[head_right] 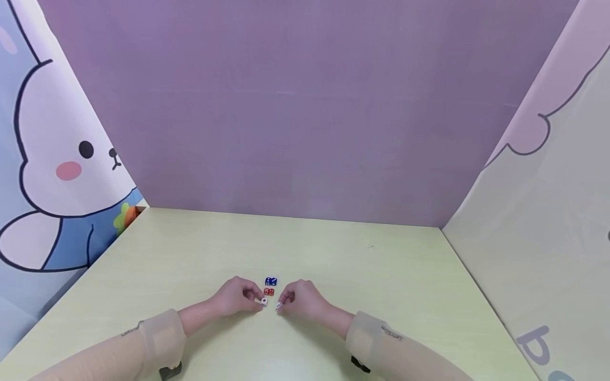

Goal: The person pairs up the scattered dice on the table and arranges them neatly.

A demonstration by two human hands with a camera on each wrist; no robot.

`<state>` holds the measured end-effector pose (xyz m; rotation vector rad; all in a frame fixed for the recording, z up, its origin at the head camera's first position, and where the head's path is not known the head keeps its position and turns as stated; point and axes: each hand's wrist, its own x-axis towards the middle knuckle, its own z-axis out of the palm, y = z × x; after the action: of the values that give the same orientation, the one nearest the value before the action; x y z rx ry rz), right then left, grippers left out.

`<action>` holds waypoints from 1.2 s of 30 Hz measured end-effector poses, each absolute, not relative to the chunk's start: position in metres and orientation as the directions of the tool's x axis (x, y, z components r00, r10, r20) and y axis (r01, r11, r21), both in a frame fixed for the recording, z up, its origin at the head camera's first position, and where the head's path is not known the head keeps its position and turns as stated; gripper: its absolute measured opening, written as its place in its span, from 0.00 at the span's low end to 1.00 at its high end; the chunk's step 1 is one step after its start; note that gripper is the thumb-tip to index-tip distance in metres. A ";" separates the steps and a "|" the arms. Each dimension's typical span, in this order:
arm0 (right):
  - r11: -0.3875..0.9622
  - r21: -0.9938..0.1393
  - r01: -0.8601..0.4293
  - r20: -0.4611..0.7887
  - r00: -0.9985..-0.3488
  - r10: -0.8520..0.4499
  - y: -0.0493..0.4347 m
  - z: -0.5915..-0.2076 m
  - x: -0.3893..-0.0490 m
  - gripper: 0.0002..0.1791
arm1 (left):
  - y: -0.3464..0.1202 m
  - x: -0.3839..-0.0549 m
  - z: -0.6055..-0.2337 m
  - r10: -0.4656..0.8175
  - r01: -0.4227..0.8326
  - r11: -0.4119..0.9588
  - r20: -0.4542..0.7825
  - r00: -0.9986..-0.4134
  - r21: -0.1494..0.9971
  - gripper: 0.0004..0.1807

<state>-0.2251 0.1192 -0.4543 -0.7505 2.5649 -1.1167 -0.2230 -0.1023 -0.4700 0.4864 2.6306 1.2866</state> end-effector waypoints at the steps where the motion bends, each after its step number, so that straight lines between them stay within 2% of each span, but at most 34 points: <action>1: 0.573 -0.735 -0.362 -0.015 -0.837 -0.547 0.117 -0.454 -0.225 0.07 | -0.102 -0.223 -0.470 0.363 0.214 0.574 -0.012 -0.932 0.791 0.08; 19: 0.552 -0.698 -0.456 0.059 -0.805 -0.590 0.101 -0.455 -0.229 0.08 | -0.102 -0.222 -0.469 0.375 0.229 0.567 0.000 -0.927 0.791 0.08; 36: 0.546 -0.719 -0.430 0.042 -0.812 -0.582 0.114 -0.449 -0.228 0.08 | -0.102 -0.222 -0.468 0.363 0.193 0.555 -0.027 -0.931 0.809 0.09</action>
<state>-0.2283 0.1137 -0.4494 -0.8559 2.5807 -1.1165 -0.2223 -0.1016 -0.4682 0.4700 2.5972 1.3167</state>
